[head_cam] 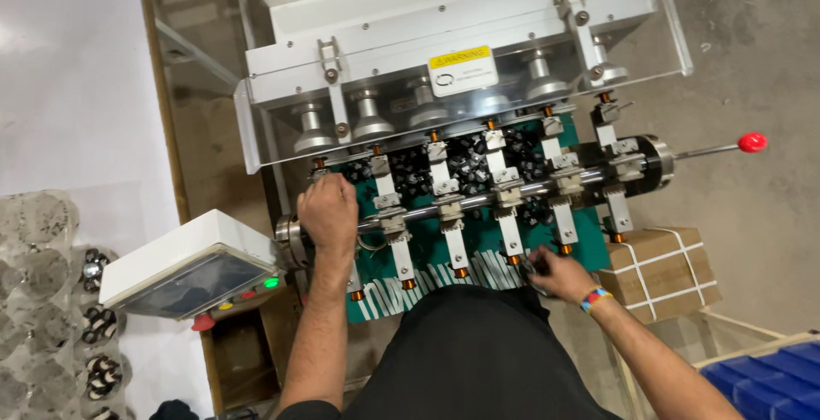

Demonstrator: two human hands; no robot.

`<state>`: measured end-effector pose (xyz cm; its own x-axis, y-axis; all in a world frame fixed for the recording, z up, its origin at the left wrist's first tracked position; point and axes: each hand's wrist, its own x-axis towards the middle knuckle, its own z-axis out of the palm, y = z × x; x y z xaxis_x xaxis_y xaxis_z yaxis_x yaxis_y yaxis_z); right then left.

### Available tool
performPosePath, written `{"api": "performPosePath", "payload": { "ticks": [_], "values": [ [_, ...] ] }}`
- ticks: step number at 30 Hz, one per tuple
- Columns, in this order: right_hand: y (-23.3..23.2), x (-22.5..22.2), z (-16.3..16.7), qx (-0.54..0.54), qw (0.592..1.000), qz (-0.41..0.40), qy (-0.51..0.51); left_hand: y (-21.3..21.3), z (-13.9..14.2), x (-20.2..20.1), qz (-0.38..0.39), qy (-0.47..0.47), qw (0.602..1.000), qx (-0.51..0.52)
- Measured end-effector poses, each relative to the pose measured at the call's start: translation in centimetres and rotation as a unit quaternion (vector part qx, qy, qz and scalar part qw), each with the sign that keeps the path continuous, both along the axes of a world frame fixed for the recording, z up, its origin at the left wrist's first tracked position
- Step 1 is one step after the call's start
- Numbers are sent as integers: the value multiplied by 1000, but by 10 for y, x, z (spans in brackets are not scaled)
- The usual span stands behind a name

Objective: The person sits at a small multi-station bench machine and loads small black cylindrical components onto its pegs one at a time. They pull the machine's red-handled lever to cycle the stations, use scissors to trim material at a station, and place finished parts onto the table.

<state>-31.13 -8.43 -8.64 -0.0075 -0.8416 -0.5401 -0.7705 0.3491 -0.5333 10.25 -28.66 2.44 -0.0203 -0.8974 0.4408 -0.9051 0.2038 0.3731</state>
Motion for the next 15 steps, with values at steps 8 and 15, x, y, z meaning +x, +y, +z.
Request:
{"api": "performPosePath", "payload": {
  "ticks": [8, 15],
  "values": [
    [-86, -36, -4, -262, 920, 198, 213, 20, 19, -24, -4, -55, 998, 4],
    [-91, -73, 6, -116, 983, -139, -2, 74, 31, -128, -110, -55, 990, -72]
  ]
}}
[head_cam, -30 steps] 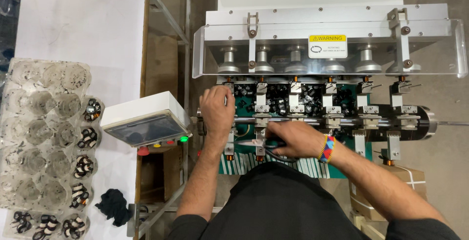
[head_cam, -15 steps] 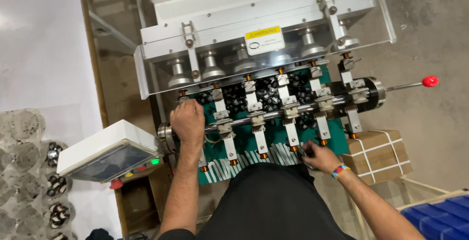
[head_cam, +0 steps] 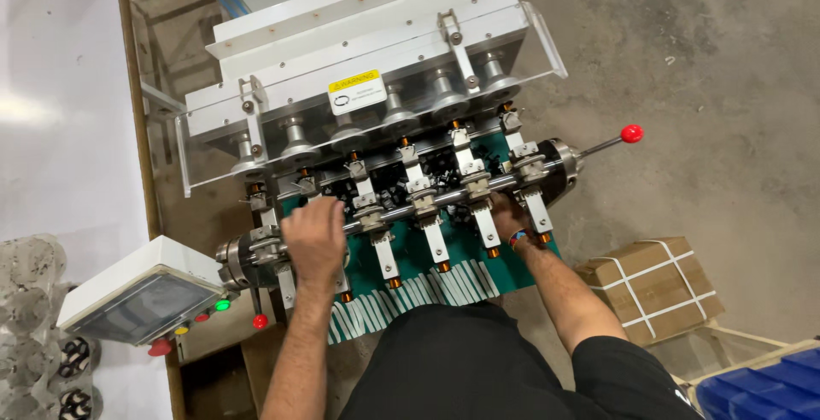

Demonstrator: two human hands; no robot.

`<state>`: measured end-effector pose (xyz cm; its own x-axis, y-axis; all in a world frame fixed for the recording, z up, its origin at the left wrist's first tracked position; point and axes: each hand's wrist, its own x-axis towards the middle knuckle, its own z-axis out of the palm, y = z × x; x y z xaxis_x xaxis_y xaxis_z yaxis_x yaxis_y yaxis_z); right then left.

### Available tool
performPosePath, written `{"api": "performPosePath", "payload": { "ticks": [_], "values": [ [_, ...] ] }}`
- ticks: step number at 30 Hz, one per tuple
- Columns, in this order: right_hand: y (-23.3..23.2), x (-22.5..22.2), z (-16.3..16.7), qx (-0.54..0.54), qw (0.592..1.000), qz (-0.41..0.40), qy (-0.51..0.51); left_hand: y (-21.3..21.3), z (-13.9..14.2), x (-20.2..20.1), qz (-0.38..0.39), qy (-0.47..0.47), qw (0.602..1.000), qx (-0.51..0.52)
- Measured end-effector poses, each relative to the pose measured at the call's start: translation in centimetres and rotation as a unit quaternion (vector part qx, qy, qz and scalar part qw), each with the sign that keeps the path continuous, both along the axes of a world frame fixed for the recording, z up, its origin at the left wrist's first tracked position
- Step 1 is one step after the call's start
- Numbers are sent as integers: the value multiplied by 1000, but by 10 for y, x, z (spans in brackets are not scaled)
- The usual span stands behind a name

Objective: The person sits at a small multi-station bench machine and loads small black cylindrical components onto its pegs one at a time. They pull the machine's red-handled lever to cycle the stations, use scissors to trim material at a station, and place finished parts onto the table.

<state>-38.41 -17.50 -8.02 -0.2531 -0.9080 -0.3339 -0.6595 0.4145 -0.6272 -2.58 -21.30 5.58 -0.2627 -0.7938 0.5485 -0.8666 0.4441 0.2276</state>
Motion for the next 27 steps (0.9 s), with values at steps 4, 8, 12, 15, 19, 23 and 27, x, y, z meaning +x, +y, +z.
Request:
{"api": "performPosePath", "payload": {
  "ticks": [4, 8, 12, 15, 19, 23, 27],
  "values": [
    [36, -14, 5, -331, 915, 129, 192, 50, -1, -112, -240, 33, 970, 13],
    [89, -22, 0, -239, 957, 160, 27, 94, 7, -212, -362, -1, 928, 87],
    [170, -41, -10, -249, 939, 232, 53, 98, 4, -297, -359, -46, 930, 63],
    [203, -74, -17, -106, 966, 235, -24, 102, -5, -335, -271, -164, 946, 61],
    [233, -130, -27, -79, 973, 209, -52, 112, -11, -333, -263, -153, 948, 93],
    [238, -175, -32, -36, 991, 130, -21, 140, -15, -293, -206, 21, 969, 133],
    [222, -193, -25, 3, 995, 87, -54, 185, -49, -287, -63, 215, 936, 273]
  ]
}}
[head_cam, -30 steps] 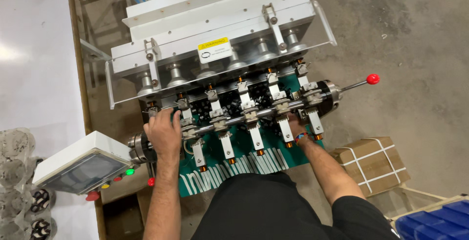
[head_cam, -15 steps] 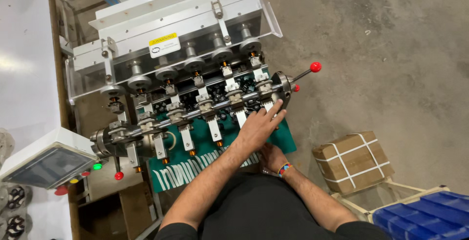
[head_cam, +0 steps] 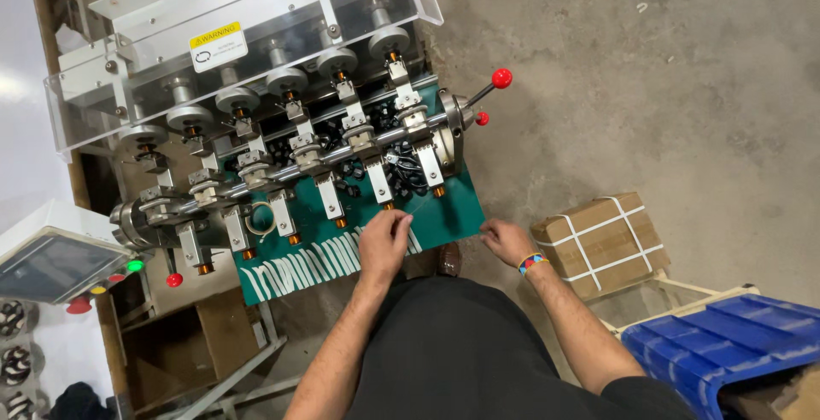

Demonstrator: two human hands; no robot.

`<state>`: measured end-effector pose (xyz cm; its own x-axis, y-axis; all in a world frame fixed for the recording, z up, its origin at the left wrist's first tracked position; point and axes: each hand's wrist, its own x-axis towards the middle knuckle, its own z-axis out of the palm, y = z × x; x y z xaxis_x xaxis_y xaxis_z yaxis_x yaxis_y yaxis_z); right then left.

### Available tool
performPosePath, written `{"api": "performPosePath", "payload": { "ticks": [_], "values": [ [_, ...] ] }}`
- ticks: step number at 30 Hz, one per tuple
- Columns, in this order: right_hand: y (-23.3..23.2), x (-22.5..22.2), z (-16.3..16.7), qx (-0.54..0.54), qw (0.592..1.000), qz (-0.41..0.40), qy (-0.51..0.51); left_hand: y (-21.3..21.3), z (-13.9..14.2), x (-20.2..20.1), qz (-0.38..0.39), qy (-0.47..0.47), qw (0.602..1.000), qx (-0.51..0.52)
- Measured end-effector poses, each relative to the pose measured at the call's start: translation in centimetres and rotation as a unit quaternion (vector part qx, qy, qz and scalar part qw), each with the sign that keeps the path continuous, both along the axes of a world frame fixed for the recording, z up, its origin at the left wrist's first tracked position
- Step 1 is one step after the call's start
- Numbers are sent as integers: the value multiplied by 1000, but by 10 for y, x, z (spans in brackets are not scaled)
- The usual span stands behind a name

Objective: The person sits at a small multi-station bench machine and loads small black cylindrical components onto its pegs one at a time. They pull the machine's red-handled lever to cycle the stations, use scissors to trim material at a station, and place finished parts onto the table.

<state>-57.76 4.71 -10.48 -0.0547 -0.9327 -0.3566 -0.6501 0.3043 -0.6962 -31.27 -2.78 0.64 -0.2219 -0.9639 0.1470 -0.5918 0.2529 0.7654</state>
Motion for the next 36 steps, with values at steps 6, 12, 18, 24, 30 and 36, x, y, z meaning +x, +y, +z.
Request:
{"api": "performPosePath", "payload": {
  "ticks": [6, 12, 18, 24, 30, 36],
  "values": [
    [-43, 21, 27, -179, 971, 77, -139, -16, -70, -47, 76, 253, 888, 377],
    [-77, 53, 43, 40, 927, -45, -370, -28, -70, -51, -25, 300, 791, 533],
    [-86, 89, 32, 90, 850, -177, -487, 6, -68, 19, -98, 157, 885, 426],
    [-74, 115, 30, 92, 856, -187, -474, 26, -23, 120, -93, 95, 975, 179],
    [-11, 222, 41, 443, 652, -37, -614, 20, 12, 212, -240, 140, 960, 26],
    [-27, 309, 61, 454, 605, 42, -653, 16, 7, 293, -263, 249, 911, 198]
  ]
}}
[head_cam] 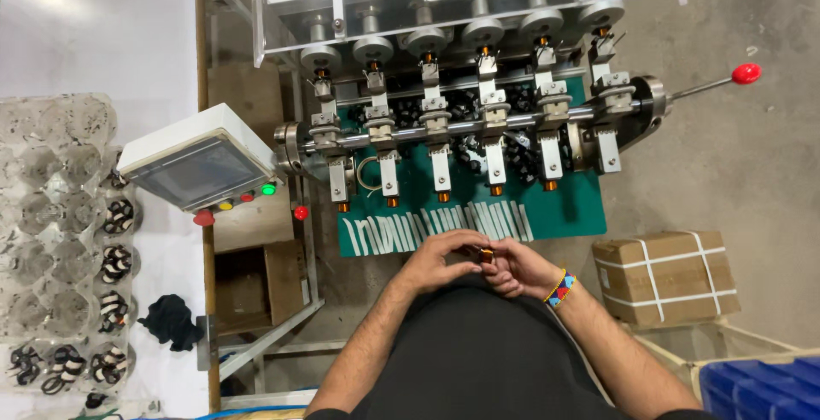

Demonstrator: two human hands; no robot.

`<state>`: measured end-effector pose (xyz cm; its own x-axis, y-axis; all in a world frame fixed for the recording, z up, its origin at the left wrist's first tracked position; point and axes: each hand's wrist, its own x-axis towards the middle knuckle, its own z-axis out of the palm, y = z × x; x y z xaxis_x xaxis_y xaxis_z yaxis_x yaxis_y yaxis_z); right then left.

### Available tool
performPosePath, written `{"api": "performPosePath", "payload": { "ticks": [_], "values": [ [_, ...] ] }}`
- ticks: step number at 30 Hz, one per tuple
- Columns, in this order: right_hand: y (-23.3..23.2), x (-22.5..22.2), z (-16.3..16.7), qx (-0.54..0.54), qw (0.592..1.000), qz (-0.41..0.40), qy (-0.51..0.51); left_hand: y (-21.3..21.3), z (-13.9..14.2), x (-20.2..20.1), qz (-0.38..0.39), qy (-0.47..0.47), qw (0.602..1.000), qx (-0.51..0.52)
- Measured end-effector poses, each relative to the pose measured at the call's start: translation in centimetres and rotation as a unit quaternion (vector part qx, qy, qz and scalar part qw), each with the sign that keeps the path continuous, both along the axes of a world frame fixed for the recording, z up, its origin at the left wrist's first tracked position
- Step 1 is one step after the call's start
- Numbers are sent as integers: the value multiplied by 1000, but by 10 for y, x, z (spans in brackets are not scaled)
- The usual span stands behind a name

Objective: The person sits at a small multi-station bench machine and loads small black cylindrical components onto its pegs one at a time. They pull the machine's red-handled lever to cycle the stations, use scissors to trim material at a station, and place finished parts onto the table.

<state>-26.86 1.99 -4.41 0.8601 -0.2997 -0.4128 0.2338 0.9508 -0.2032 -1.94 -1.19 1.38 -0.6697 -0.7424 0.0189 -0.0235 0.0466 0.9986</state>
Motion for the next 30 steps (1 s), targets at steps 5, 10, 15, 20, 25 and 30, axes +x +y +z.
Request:
{"api": "performPosePath", "payload": {
  "ticks": [5, 10, 15, 20, 25, 30],
  "values": [
    [0, 60, 23, -147, 963, -114, 193, 1, -33, 38, 132, 22, 990, 35],
    [26, 84, 44, -425, 813, -160, 364, -9, -57, 49, 209, 175, 918, 287],
    [21, 73, 47, -538, 667, -117, 502, -12, -52, 59, -9, 57, 944, 323],
    [9, 58, 68, -605, 553, -75, 568, -2, -48, 21, 100, -135, 978, 127],
    [17, 59, 91, -530, 645, -96, 543, -4, -52, -16, 139, 175, 937, 267],
    [18, 46, 61, -435, 778, -81, 445, 14, -61, -49, 211, 155, 913, 314]
  ]
}}
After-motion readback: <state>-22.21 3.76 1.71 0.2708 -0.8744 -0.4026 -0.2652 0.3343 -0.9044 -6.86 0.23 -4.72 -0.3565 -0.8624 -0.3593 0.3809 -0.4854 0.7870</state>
